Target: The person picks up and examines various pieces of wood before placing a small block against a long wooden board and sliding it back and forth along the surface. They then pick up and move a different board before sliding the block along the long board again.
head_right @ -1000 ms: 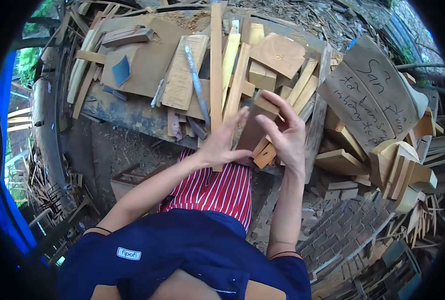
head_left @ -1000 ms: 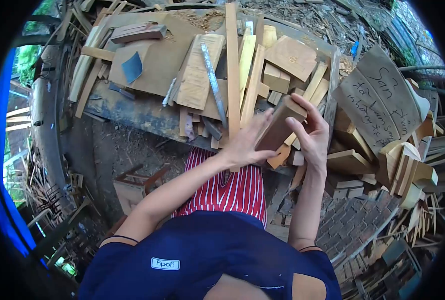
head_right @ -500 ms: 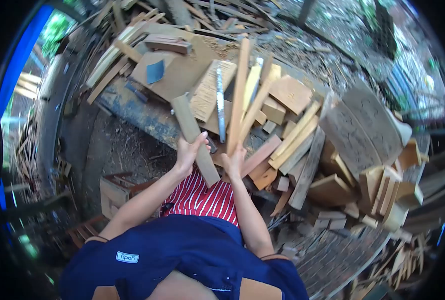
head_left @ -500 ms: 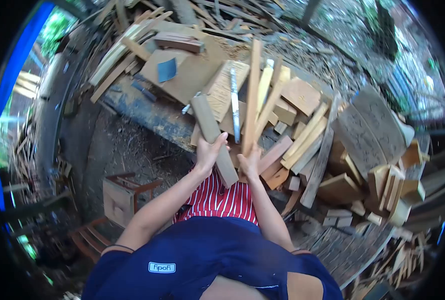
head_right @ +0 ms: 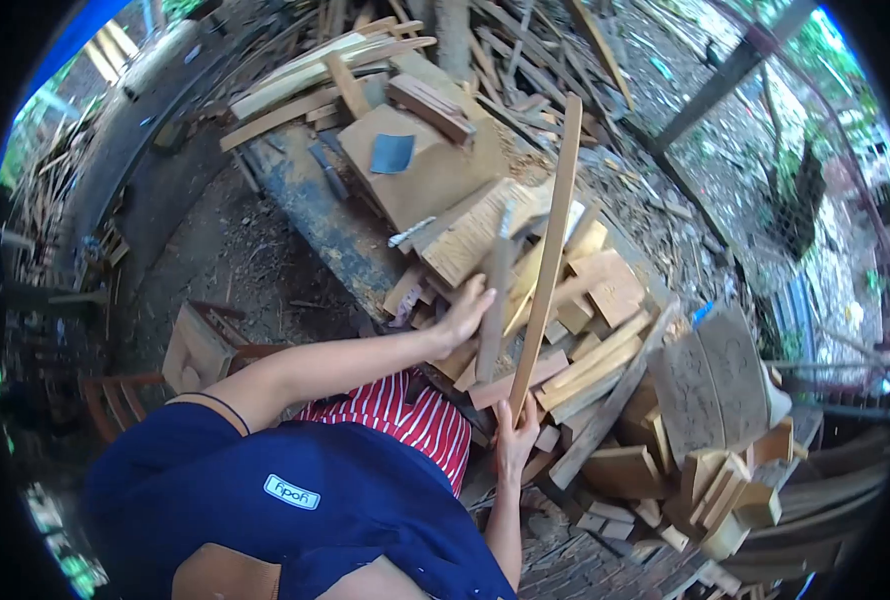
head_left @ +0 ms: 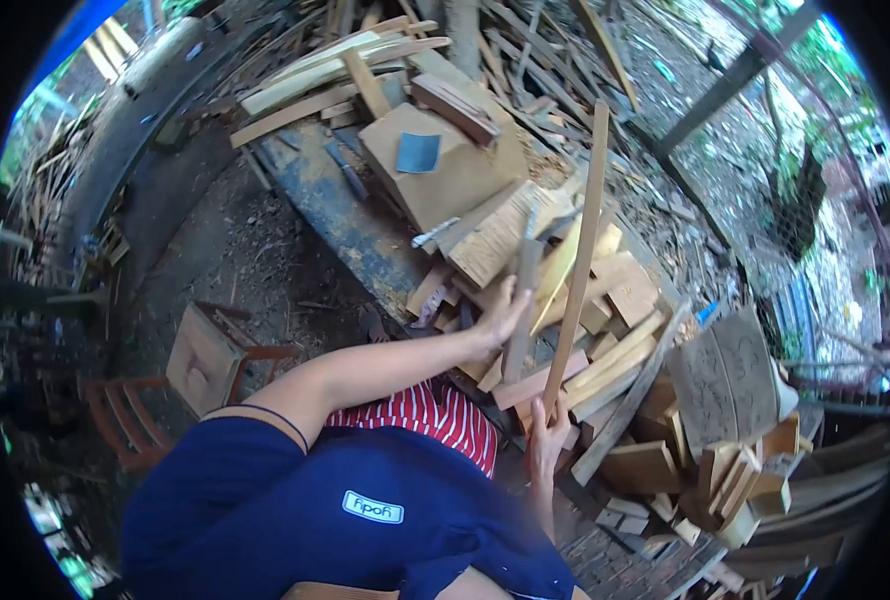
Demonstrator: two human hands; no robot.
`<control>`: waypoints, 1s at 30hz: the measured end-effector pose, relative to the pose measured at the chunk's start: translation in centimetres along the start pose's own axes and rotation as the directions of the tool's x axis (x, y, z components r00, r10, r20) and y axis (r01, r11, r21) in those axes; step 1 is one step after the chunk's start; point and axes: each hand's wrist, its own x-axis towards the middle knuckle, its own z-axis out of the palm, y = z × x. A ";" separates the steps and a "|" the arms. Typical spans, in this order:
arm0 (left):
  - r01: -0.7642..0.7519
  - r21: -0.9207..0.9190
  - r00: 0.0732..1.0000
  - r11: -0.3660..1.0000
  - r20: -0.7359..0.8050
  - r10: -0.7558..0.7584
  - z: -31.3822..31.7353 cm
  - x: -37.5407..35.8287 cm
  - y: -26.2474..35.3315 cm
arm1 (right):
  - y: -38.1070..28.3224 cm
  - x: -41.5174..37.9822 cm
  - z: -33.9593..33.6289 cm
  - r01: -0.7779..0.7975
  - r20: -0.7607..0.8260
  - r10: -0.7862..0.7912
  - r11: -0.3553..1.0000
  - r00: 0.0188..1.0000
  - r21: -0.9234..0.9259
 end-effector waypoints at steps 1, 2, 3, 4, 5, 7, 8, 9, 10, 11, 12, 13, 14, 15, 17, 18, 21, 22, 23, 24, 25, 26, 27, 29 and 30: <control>0.044 -0.131 0.999 0.990 0.035 -0.040 -0.9 -1.8 2.3 | -0.1 -0.5 0.1 -0.030 0.070 0.029 0.999 0.997 0.014; 0.087 -0.259 0.995 0.962 0.075 -0.070 -1.6 -3.6 4.8 | -0.5 -0.9 0.3 -0.061 0.139 0.058 0.998 0.989 0.023; 0.049 -0.318 0.995 0.947 0.095 -0.020 -2.4 -4.1 4.4 | -1.4 -1.1 0.7 -0.049 0.202 0.059 0.997 0.978 -0.055; 0.014 -0.374 0.993 0.927 0.115 0.032 -3.3 -5.0 5.0 | -1.4 -0.8 0.9 -0.076 0.280 0.094 0.994 0.956 -0.075; -0.088 -0.416 0.992 0.905 0.042 0.115 -3.8 -6.2 5.5 | -1.7 -0.2 1.5 -0.097 0.361 0.129 0.990 0.924 -0.106; -0.082 -0.399 0.974 0.913 -0.227 -0.011 -5.2 -6.3 3.6 | -1.2 1.2 2.6 -0.111 0.458 0.170 0.982 0.873 -0.153; -0.056 -0.455 0.940 0.889 -0.323 -0.106 -6.3 -5.9 2.0 | 0.3 2.6 3.5 0.210 0.508 -0.046 0.940 0.860 -0.270; -0.034 -0.533 0.918 0.845 -0.351 -0.184 -7.9 -5.8 1.8 | 0.9 3.8 4.4 0.512 0.584 -0.247 0.786 0.773 -0.347; -0.033 -0.553 0.880 0.832 -0.410 -0.238 -9.4 -5.4 0.6 | -1.0 4.0 5.8 0.528 0.610 -0.245 0.779 0.754 -0.340; -0.013 -0.561 0.852 0.827 -0.439 -0.284 -11.0 -4.8 -0.8 | -3.0 3.9 7.5 0.619 0.626 -0.277 0.657 0.729 -0.431; 0.008 -0.573 0.820 0.820 -0.466 -0.333 -12.7 -4.4 -2.2 | -4.5 3.8 9.4 0.693 0.647 -0.305 0.514 0.699 -0.506; 0.016 -0.567 0.810 0.824 -0.475 -0.343 -14.4 -4.2 -2.7 | -4.8 4.0 11.0 0.678 0.674 -0.243 0.529 0.697 -0.510; 0.035 -0.585 0.794 0.810 -0.477 -0.378 -16.0 -4.0 -3.2 | -4.5 4.2 12.3 0.693 0.698 -0.233 0.520 0.677 -0.499; 0.041 -0.596 0.781 0.802 -0.482 -0.398 -17.1 -3.6 -3.6 | -3.9 4.6 13.8 0.702 0.716 -0.227 0.524 0.660 -0.482; 0.009 -0.539 0.760 0.842 -0.544 -0.356 -20.2 -1.9 -5.5 | -3.4 4.8 17.7 0.731 0.741 -0.231 0.498 0.631 -0.467; 0.005 -0.570 0.754 0.822 -0.538 -0.378 -21.4 -1.1 -5.4 | -2.4 5.3 19.3 0.734 0.750 -0.239 0.518 0.617 -0.438; 0.020 -0.539 0.680 0.842 -0.610 -0.407 -24.6 2.6 -7.9 | -2.7 5.9 24.5 0.733 0.732 -0.241 0.483 0.637 -0.479; 0.009 -0.475 0.693 0.880 -0.631 -0.348 -25.8 3.2 -7.5 | -2.5 6.5 26.2 0.716 0.726 -0.209 0.479 0.655 -0.508; 0.085 -0.353 0.658 0.932 -0.682 -0.319 -27.1 3.7 -7.2 | -2.5 7.2 27.9 0.732 0.722 -0.238 0.454 0.649 -0.508; 0.173 -0.230 0.627 0.958 -0.724 -0.288 -28.2 4.2 -7.1 | -2.5 7.8 29.5 0.744 0.720 -0.259 0.430 0.644 -0.512; 0.184 -0.250 0.630 0.951 -0.713 -0.309 -29.1 5.1 -8.0 | -2.6 8.6 31.0 0.737 0.720 -0.239 0.421 0.652 -0.528; 0.266 0.016 0.562 0.964 -0.815 -0.141 -29.9 5.9 -9.0 | -2.7 9.5 32.2 0.755 0.724 -0.255 0.381 0.641 -0.534; 0.361 0.274 0.510 0.891 -0.858 0.057 -30.8 6.8 -9.8 | -2.5 10.3 33.4 0.773 0.731 -0.272 0.341 0.626 -0.535; 0.359 0.313 0.536 0.879 -0.840 0.081 -33.3 7.8 -9.5 | -1.3 11.7 35.4 0.779 0.750 -0.236 0.313 0.617 -0.543; 0.343 0.372 0.560 0.862 -0.818 0.130 -34.3 7.9 -9.7 | -0.2 12.1 36.1 0.790 0.765 -0.224 0.293 0.604 -0.539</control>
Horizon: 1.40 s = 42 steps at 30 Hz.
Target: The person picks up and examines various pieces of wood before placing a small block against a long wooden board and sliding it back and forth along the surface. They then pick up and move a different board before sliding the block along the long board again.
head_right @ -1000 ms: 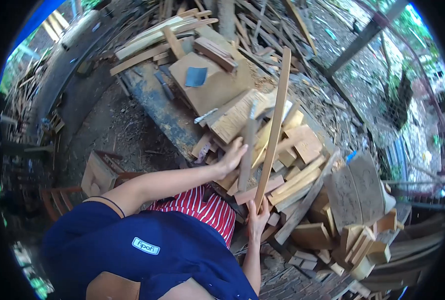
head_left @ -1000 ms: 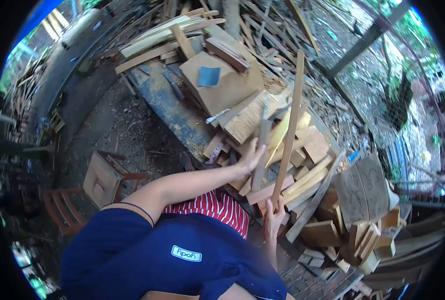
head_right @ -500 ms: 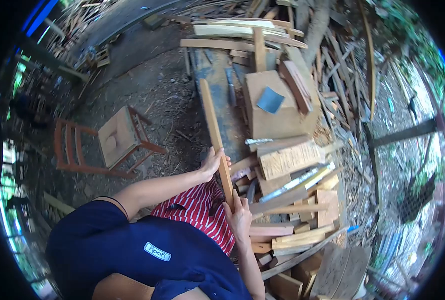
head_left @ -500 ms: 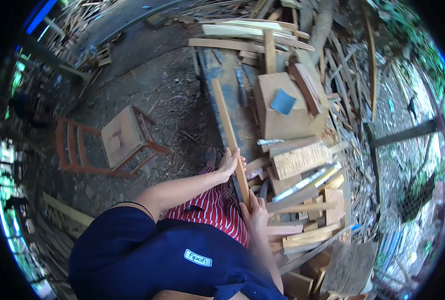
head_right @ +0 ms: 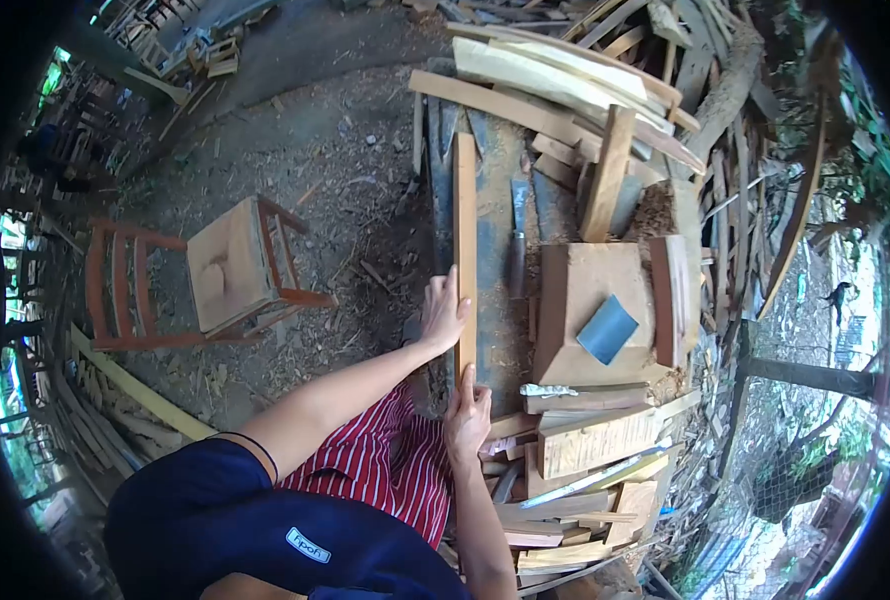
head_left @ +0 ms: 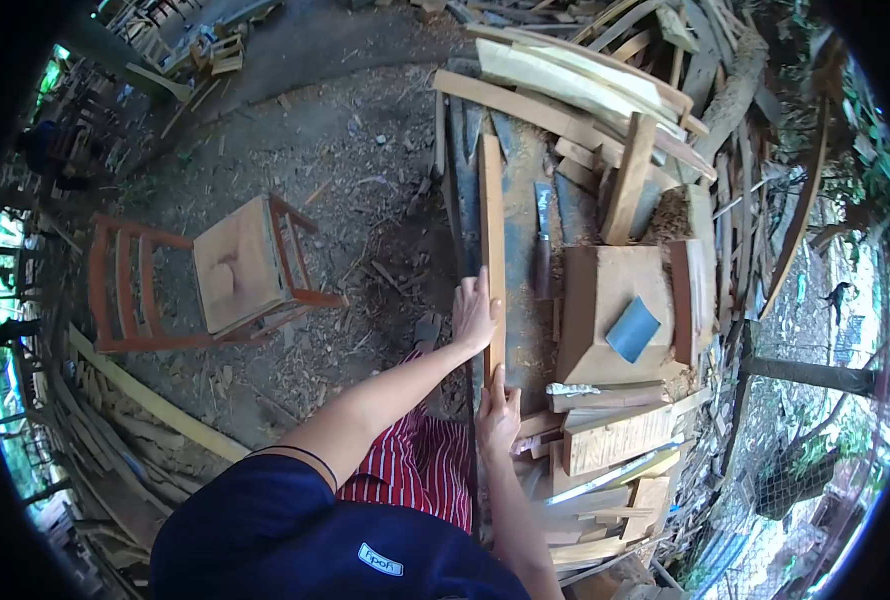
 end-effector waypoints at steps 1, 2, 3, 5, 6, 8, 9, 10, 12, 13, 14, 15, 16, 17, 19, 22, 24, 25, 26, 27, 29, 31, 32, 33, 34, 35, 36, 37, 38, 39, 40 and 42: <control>0.018 0.007 1.000 1.000 0.014 -0.018 -0.3 0.6 -0.5 | 0.2 0.0 1.1 0.023 -0.004 -0.023 1.000 1.000 0.019; -0.011 0.070 1.000 0.997 0.021 0.010 -0.5 1.3 -0.8 | 0.7 0.2 1.9 0.015 0.015 -0.015 1.000 1.000 0.017; -0.043 0.133 0.999 0.990 0.031 0.039 -0.5 1.8 -1.2 | 0.6 0.3 2.3 -0.010 0.035 0.010 1.000 0.999 0.007; -0.039 0.123 0.998 0.992 0.061 0.032 -0.8 2.2 -2.1 | 0.3 0.5 2.7 -0.052 0.076 0.053 0.999 0.996 -0.018; -0.050 0.104 0.997 0.993 0.071 0.043 -0.7 2.3 -2.3 | 0.1 0.8 2.9 -0.068 0.091 0.070 0.997 0.993 -0.025; -0.051 0.115 0.996 0.992 0.079 0.042 -0.6 2.6 -2.6 | -0.8 1.8 2.9 -0.058 0.028 0.060 0.997 0.998 -0.054; -0.064 0.122 0.996 0.990 0.062 0.056 -0.7 3.0 -2.6 | -1.1 2.4 3.0 -0.076 0.044 0.080 0.994 0.996 -0.084; -0.077 0.130 0.997 0.989 0.041 0.073 -0.8 3.6 -2.7 | -1.2 3.2 3.2 -0.081 0.048 0.085 0.993 0.995 -0.085; -0.076 0.144 0.997 0.987 -0.004 0.078 -0.6 5.4 -2.3 | -1.2 5.1 3.6 -0.013 0.062 0.022 0.989 0.998 -0.145; -0.078 0.134 0.997 0.988 0.010 0.078 -0.9 6.1 -2.0 | -0.8 5.5 3.8 0.028 0.066 -0.021 0.994 0.998 -0.107; -0.078 0.123 0.997 0.989 0.023 0.075 -1.2 6.4 -1.7 | -0.6 5.6 4.0 0.028 0.082 -0.020 0.994 0.996 -0.105; -0.070 0.133 0.996 0.989 0.069 0.061 -1.2 6.5 -1.8 | -0.5 5.7 4.2 0.050 0.075 -0.043 0.993 0.996 -0.102; -0.064 0.137 0.996 0.988 0.070 0.055 -1.4 6.1 -1.7 | -0.4 5.7 4.3 0.071 0.063 -0.064 0.993 0.996 -0.099; -0.097 0.139 0.993 0.985 0.078 0.087 -1.7 5.7 -1.6 | -0.5 5.5 4.2 0.087 0.061 -0.080 0.989 0.995 -0.121; -0.127 0.118 0.983 0.985 0.147 0.109 -2.1 4.6 -1.4 | -0.5 3.9 4.3 0.066 0.093 -0.055 0.991 0.994 -0.120; -0.149 0.137 0.975 0.979 0.183 0.123 -2.2 2.8 -1.2 | -0.2 1.9 3.9 0.025 0.161 -0.012 0.997 0.987 -0.077; -0.132 0.146 0.975 0.980 0.199 0.102 -1.9 2.9 -1.1 | 0.1 1.8 3.8 0.027 0.200 -0.032 0.999 0.979 0.030; -0.137 0.171 0.980 0.976 0.170 0.107 -1.8 3.5 -1.0 | 0.4 2.4 3.8 0.042 0.220 -0.058 0.996 0.974 0.078; -0.138 0.194 0.984 0.971 0.141 0.112 -1.7 3.8 -0.9 | 0.7 2.6 3.8 0.033 0.224 -0.049 0.997 0.973 0.072; -0.135 0.190 0.984 0.972 0.143 0.108 -1.5 3.9 -0.9 | 0.9 3.0 3.8 0.036 0.223 -0.052 0.997 0.973 0.074; -0.171 0.193 0.976 0.966 0.165 0.140 -1.5 4.3 -1.1 | 1.1 3.6 3.7 0.009 0.259 -0.027 0.997 0.965 0.070; -0.209 0.220 0.968 0.953 0.187 0.169 -1.8 4.3 -1.3 | 1.3 3.5 4.0 0.003 0.246 -0.019 0.998 0.969 0.065; -0.242 0.258 0.961 0.935 0.200 0.193 -2.1 4.5 -1.4 | 1.6 3.3 4.1 0.000 0.225 -0.013 0.999 0.974 0.054; -0.279 0.286 0.952 0.917 0.205 0.225 -2.1 4.6 -1.8 | 1.1 3.3 4.0 -0.040 0.213 0.033 0.999 0.976 0.030; -0.315 0.315 0.943 0.895 0.208 0.259 -2.3 4.9 -2.0 | 1.2 3.3 4.2 -0.052 0.216 0.045 0.998 0.975 0.027; -0.336 0.331 0.936 0.882 0.225 0.272 -2.4 5.3 -2.1 | 1.2 3.5 4.6 -0.057 0.190 0.052 0.998 0.980 0.021; -0.342 0.330 0.933 0.880 0.233 0.275 -2.8 5.8 -2.0 | 1.1 3.7 4.9 -0.061 0.162 0.058 0.998 0.985 0.017; -0.379 0.384 0.921 0.842 0.244 0.303 -3.0 6.3 -1.9 | 0.7 4.1 5.0 -0.092 0.157 0.090 0.996 0.983 0.004; -0.414 0.433 0.908 0.801 0.259 0.330 -3.2 6.6 -1.7 | 0.5 4.3 5.1 -0.104 0.158 0.103 0.995 0.982 0.002; -0.415 0.430 0.904 0.802 0.294 0.311 -3.1 6.8 -1.7 | 0.4 4.3 5.0 -0.061 0.109 0.071 0.994 0.991 -0.088; -0.420 0.448 0.902 0.789 0.299 0.310 -3.1 6.9 -1.6 | 0.3 4.4 4.9 -0.019 0.064 0.031 0.983 0.997 -0.181; -0.428 0.473 0.898 0.770 0.318 0.304 -3.0 7.0 -1.5 | 0.0 4.4 4.5 -0.041 0.055 0.055 0.974 0.997 -0.224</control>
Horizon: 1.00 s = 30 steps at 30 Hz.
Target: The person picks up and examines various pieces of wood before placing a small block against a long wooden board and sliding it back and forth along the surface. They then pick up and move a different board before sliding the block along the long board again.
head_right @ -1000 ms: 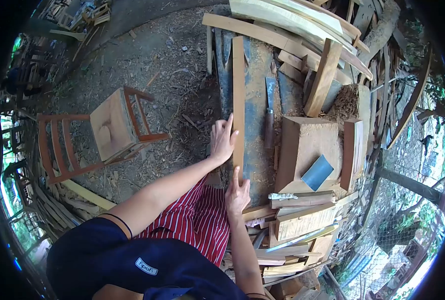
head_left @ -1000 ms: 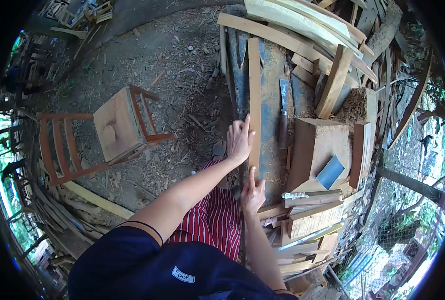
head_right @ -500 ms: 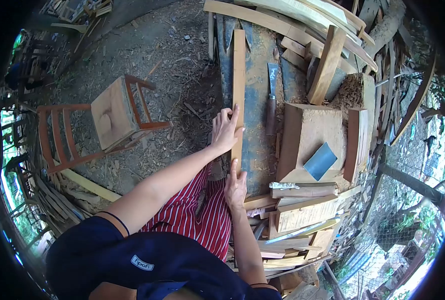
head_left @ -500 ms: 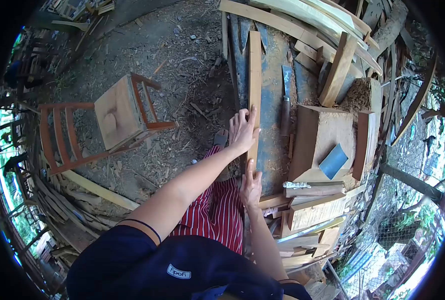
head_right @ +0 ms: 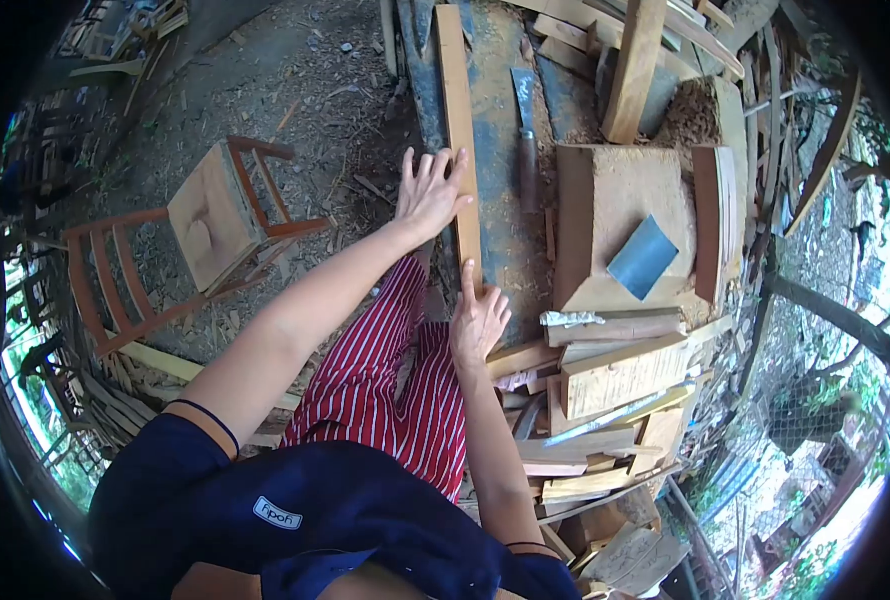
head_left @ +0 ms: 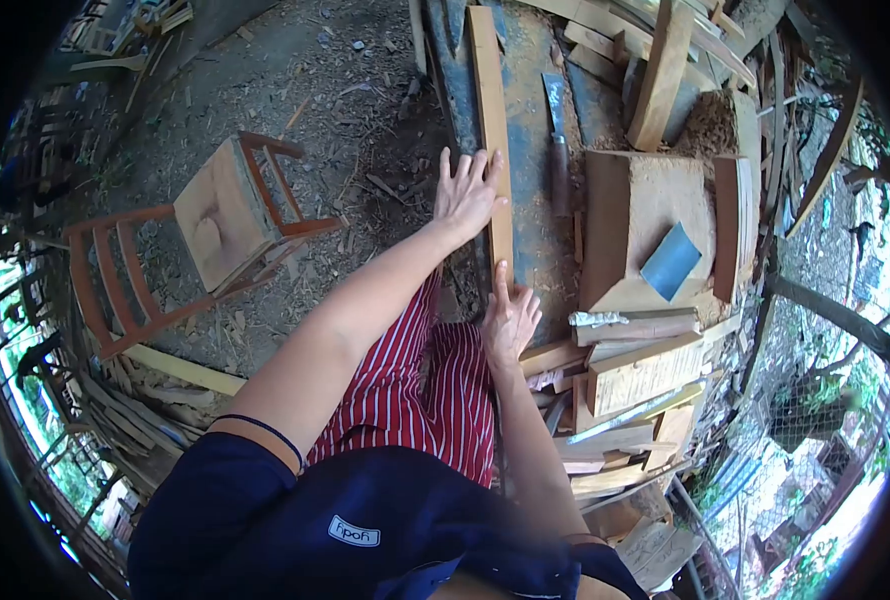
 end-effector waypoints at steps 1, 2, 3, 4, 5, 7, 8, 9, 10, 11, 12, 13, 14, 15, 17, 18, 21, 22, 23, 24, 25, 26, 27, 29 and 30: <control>-0.003 0.022 1.000 1.000 -0.007 0.003 0.1 0.0 0.1 | 0.0 0.0 -0.5 -0.003 0.030 0.003 1.000 1.000 0.014; 0.000 0.031 1.000 1.000 0.011 0.000 0.0 0.1 0.3 | 0.2 0.0 -0.9 -0.005 0.056 0.003 1.000 0.998 0.029; 0.032 0.004 0.998 0.999 0.044 -0.032 -0.3 0.0 0.6 | 0.2 0.1 -1.1 0.005 0.031 -0.006 1.000 1.000 0.014; 0.065 -0.017 0.995 0.998 0.076 -0.064 -0.7 0.1 0.9 | 0.3 -0.3 -1.5 0.003 0.019 -0.003 1.000 1.000 0.014; 0.059 -0.012 0.996 0.998 0.060 -0.058 -0.8 -0.1 1.2 | 0.2 -0.5 -2.0 0.018 -0.109 -0.011 0.998 0.994 0.059; 0.122 -0.307 0.976 0.944 -0.138 -0.171 -0.7 -1.9 2.8 | 0.3 -1.6 -3.1 0.037 -0.199 0.007 0.976 0.980 0.217; 0.124 -0.686 0.957 0.717 -0.107 -0.268 -0.8 -3.2 4.3 | 0.7 -2.3 -3.1 0.038 -0.209 0.009 0.974 0.978 0.222; 0.217 -0.849 0.923 0.483 0.017 -0.385 -3.3 -5.0 6.8 | 1.3 -2.8 -2.7 -0.273 0.213 0.171 0.600 0.962 0.752; 0.307 -0.919 0.839 -0.248 0.384 -0.386 -5.8 -6.7 9.4 | 1.5 -3.4 -2.5 -0.603 0.604 0.013 -0.036 0.797 0.797; 0.244 -0.631 0.796 -0.736 0.563 -0.219 -6.6 -9.0 11.5 | 0.0 -4.1 -4.4 -0.585 0.660 0.043 -0.423 0.750 0.692; 0.305 -0.405 0.741 -0.862 0.669 -0.052 -7.7 -10.9 13.1 | -1.5 -4.9 -6.4 -0.464 0.717 0.035 -0.740 0.696 0.487; 0.312 -0.365 0.738 -0.877 0.674 -0.018 -5.6 -12.8 14.5 | 1.0 -6.3 -1.8 -0.327 0.490 -0.183 -0.918 0.852 0.225; 0.306 -0.427 0.777 -0.851 0.628 -0.036 -6.5 -13.3 15.1 | 0.9 -7.1 -2.3 -0.329 0.476 -0.191 -0.917 0.859 0.225; 0.289 -0.420 0.761 -0.860 0.646 -0.061 -6.7 -13.3 15.2 | 0.4 -7.7 -3.4 -0.339 0.460 -0.220 -0.921 0.860 0.193; 0.267 -0.457 0.748 -0.848 0.653 -0.117 -6.4 -13.1 15.3 | -1.0 -8.5 -6.0 -0.356 0.587 -0.164 -0.907 0.792 0.226; 0.265 -0.503 0.754 -0.823 0.640 -0.149 -6.1 -12.7 15.0 | -1.6 -8.9 -6.9 -0.367 0.707 -0.066 -0.886 0.704 0.283; 0.235 -0.544 0.818 -0.806 0.559 -0.139 -6.2 -12.9 15.0 | -0.8 -8.9 -7.0 -0.309 0.613 -0.100 -0.919 0.784 0.246; 0.249 -0.512 0.822 -0.822 0.560 -0.100 -6.7 -13.4 15.4 | -0.5 -8.6 -6.6 -0.278 0.538 -0.123 -0.935 0.834 0.218; 0.268 -0.550 0.826 -0.791 0.554 -0.105 -7.1 -13.9 15.9 | 0.1 -8.2 -6.3 -0.255 0.431 -0.174 -0.957 0.885 0.137; 0.302 -0.582 0.828 -0.755 0.553 -0.095 -7.7 -14.4 16.5 | 1.2 -7.8 -4.4 -0.250 0.267 -0.222 -0.965 0.938 0.078; 0.303 -0.567 0.838 -0.766 0.541 -0.069 -7.9 -14.7 16.8 | 0.4 -7.3 -6.4 -0.199 0.445 -0.102 -0.964 0.890 0.177; 0.290 -0.611 0.857 -0.737 0.509 -0.084 -8.2 -14.8 16.9 | -0.8 -7.0 -8.6 -0.149 0.599 0.044 -0.952 0.800 0.268; 0.286 -0.663 0.872 -0.692 0.480 -0.099 -8.2 -14.7 16.7 | -0.7 -7.5 -7.5 -0.153 0.513 -0.052 -0.975 0.857 0.158; 0.333 -0.634 0.854 -0.698 0.517 -0.063 -8.4 -14.6 16.6 | -1.2 -8.4 -7.7 -0.154 0.477 -0.069 -0.978 0.876 0.141; 0.351 -0.657 0.841 -0.667 0.534 -0.083 -8.8 -14.7 16.9 | -1.5 -8.7 -9.4 -0.171 0.559 -0.025 -0.963 0.829 0.210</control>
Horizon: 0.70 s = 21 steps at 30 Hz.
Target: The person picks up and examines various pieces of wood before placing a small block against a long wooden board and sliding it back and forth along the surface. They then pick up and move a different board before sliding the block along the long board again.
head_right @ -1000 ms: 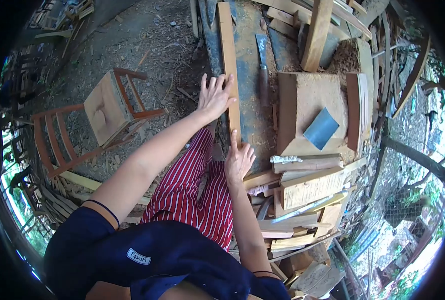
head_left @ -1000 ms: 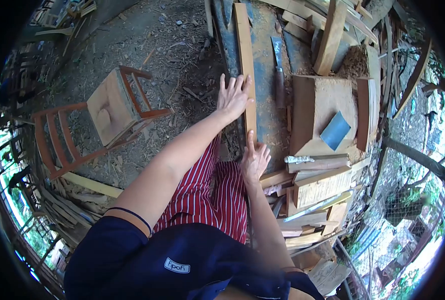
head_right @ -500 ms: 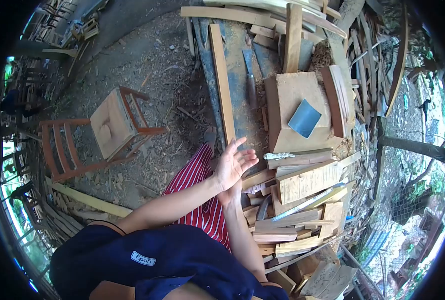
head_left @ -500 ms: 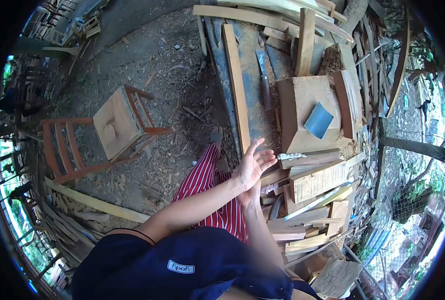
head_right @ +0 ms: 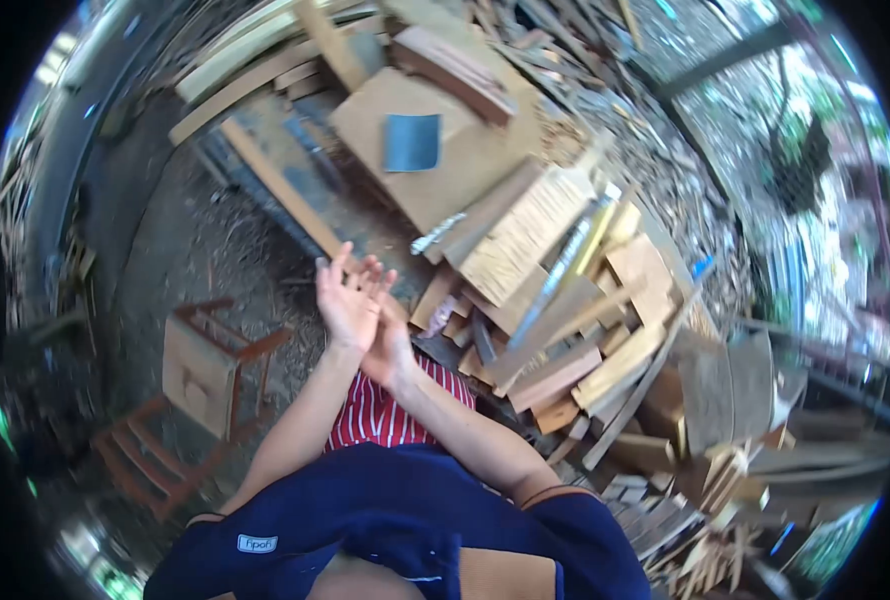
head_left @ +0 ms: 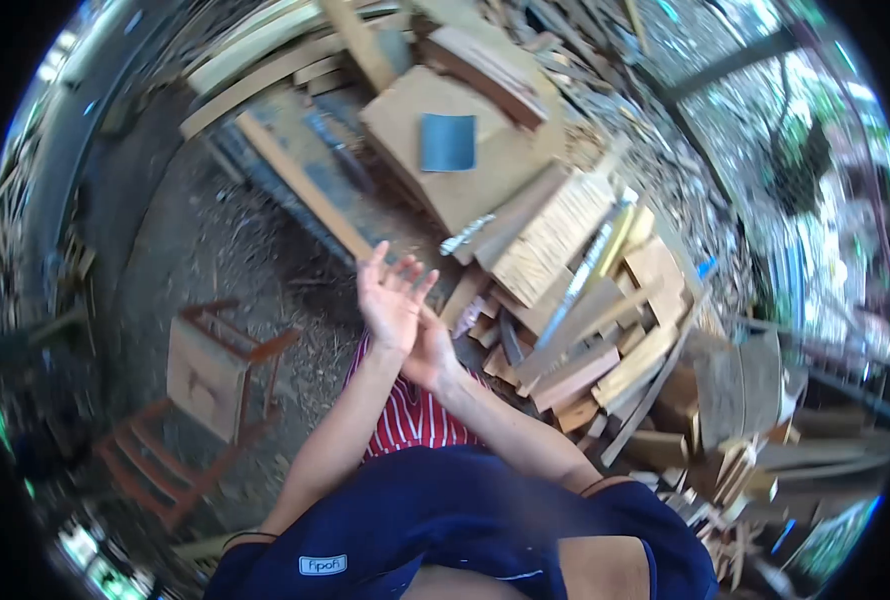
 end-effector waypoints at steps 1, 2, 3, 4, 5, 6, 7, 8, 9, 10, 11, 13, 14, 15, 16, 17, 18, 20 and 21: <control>0.000 0.078 0.999 0.997 0.043 -0.003 0.5 -0.6 -0.2 | 0.0 -0.8 0.7 0.003 -0.037 -0.002 0.999 0.999 0.037; -0.014 0.157 0.997 0.988 0.079 0.001 0.8 -1.1 -0.2 | 0.2 -1.3 1.0 -0.006 -0.069 0.012 0.997 0.998 0.076; -0.004 0.188 0.996 0.982 0.088 -0.013 1.1 -1.4 -0.3 | 0.3 -1.5 0.8 0.003 -0.059 0.003 0.994 0.998 0.106; -0.051 0.261 0.991 0.964 0.130 0.017 1.5 -1.7 -0.8 | 0.3 -1.8 0.5 -0.025 -0.024 0.028 0.993 0.999 0.119; -0.097 0.328 0.983 0.940 0.179 0.039 1.9 -2.0 -1.3 | 0.2 -2.1 0.1 -0.048 0.011 0.047 0.991 0.999 0.127; -0.084 0.350 0.981 0.933 0.191 0.017 1.8 -2.0 -1.7 | 0.0 -2.4 0.0 -0.032 0.018 0.029 0.988 0.999 0.154; -0.178 0.484 0.947 0.857 0.320 0.016 1.6 -1.8 -2.1 | -0.1 -2.7 -0.1 0.007 -0.025 -0.006 0.997 1.000 0.075; -0.284 0.587 0.895 0.758 0.446 -0.010 1.3 -1.6 -2.4 | -0.3 -2.9 -0.2 0.043 -0.067 -0.043 0.999 0.997 -0.003; -0.334 0.630 0.861 0.701 0.507 -0.045 1.1 -1.3 -2.6 | -0.7 -3.0 -0.4 0.063 -0.063 -0.061 0.998 0.996 0.027; -0.326 0.644 0.852 0.692 0.517 -0.080 0.7 -1.4 -3.0 | -1.4 -2.8 -0.8 0.122 -0.027 -0.121 0.989 0.992 0.080; -0.264 0.619 0.878 0.740 0.472 -0.081 0.4 -1.5 -3.4 | -2.3 -2.7 -1.1 0.181 0.008 -0.184 0.975 0.983 0.128; -0.150 0.550 0.903 0.821 0.414 -0.112 0.6 -2.5 -3.8 | -3.6 -3.2 -1.3 0.206 0.019 -0.215 0.957 0.977 0.205; -0.142 0.571 0.895 0.809 0.423 -0.141 0.8 -2.6 -4.2 | -3.4 -3.5 -1.6 0.224 0.019 -0.235 0.946 0.972 0.235; -0.222 0.571 0.901 0.790 0.429 -0.058 1.0 -2.8 -4.7 | -2.8 -3.8 -2.0 0.263 0.032 -0.267 0.961 0.963 0.081; -0.299 0.569 0.899 0.766 0.436 0.026 1.0 -3.1 -5.3 | -2.2 -4.0 -2.5 0.298 0.043 -0.295 0.952 0.955 -0.076; -0.280 0.605 0.924 0.745 0.380 0.039 1.0 -3.0 -5.4 | -1.8 -4.0 -3.2 0.290 0.058 -0.286 0.954 0.957 -0.082; -0.294 0.692 0.942 0.659 0.326 0.079 1.1 -2.5 -5.8 | -1.2 -4.3 -3.7 0.295 -0.015 -0.306 0.928 0.952 -0.230; -0.325 0.701 0.929 0.635 0.361 0.077 1.6 -2.9 -6.4 | -1.2 -3.8 -4.7 0.368 -0.036 -0.415 0.841 0.909 -0.397; -0.326 0.708 0.928 0.627 0.367 0.068 1.6 -2.9 -6.5 | -1.7 -4.2 -4.7 0.375 -0.036 -0.420 0.843 0.907 -0.385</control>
